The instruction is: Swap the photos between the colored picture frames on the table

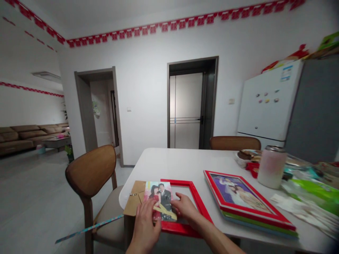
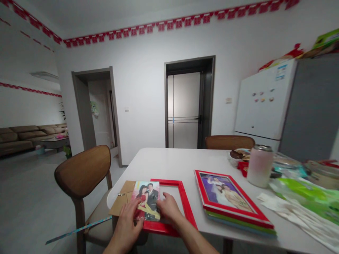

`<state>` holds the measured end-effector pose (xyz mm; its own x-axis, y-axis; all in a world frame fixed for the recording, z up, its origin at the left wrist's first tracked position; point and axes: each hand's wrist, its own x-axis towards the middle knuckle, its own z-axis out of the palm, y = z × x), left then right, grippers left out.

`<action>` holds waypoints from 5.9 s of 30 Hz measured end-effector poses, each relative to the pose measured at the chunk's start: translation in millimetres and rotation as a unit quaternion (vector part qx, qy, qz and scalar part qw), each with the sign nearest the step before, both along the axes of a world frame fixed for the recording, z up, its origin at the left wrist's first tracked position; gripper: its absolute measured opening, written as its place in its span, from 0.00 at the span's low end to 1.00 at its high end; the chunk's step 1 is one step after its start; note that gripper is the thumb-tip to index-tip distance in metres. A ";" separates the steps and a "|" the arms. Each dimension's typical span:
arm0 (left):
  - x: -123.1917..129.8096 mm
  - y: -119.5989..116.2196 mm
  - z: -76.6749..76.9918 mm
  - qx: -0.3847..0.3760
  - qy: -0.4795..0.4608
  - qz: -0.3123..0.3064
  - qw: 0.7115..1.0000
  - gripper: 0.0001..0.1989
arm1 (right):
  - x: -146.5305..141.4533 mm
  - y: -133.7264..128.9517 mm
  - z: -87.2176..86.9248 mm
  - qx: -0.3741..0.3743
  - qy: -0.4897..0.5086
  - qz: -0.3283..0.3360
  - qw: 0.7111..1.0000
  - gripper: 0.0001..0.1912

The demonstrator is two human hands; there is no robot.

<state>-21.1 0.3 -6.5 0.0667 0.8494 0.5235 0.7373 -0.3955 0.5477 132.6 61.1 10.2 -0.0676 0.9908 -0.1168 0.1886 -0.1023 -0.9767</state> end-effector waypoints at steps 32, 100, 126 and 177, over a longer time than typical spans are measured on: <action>43.8 4.9 8.7 -0.136 -0.078 -0.032 0.987 0.27 | 68.2 22.7 2.5 0.097 -0.145 -0.100 0.980 0.22; 50.0 -10.9 23.6 -0.170 0.116 -0.083 0.975 0.21 | 85.4 -41.4 -3.8 0.291 -0.431 0.064 0.851 0.17; 42.3 -18.3 21.8 -0.222 0.140 -0.067 0.963 0.34 | 36.3 55.3 -9.7 0.227 -0.467 -0.020 0.855 0.13; 34.2 -17.7 16.7 -0.173 0.069 -0.102 0.977 0.31 | -6.7 21.9 -7.1 0.317 -0.406 0.128 0.848 0.13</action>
<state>13.1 -17.4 10.3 0.3024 0.9357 0.1815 0.7387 -0.3504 0.5758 125.9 83.0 3.1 -0.4423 0.8372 0.3217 0.7615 0.5400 -0.3585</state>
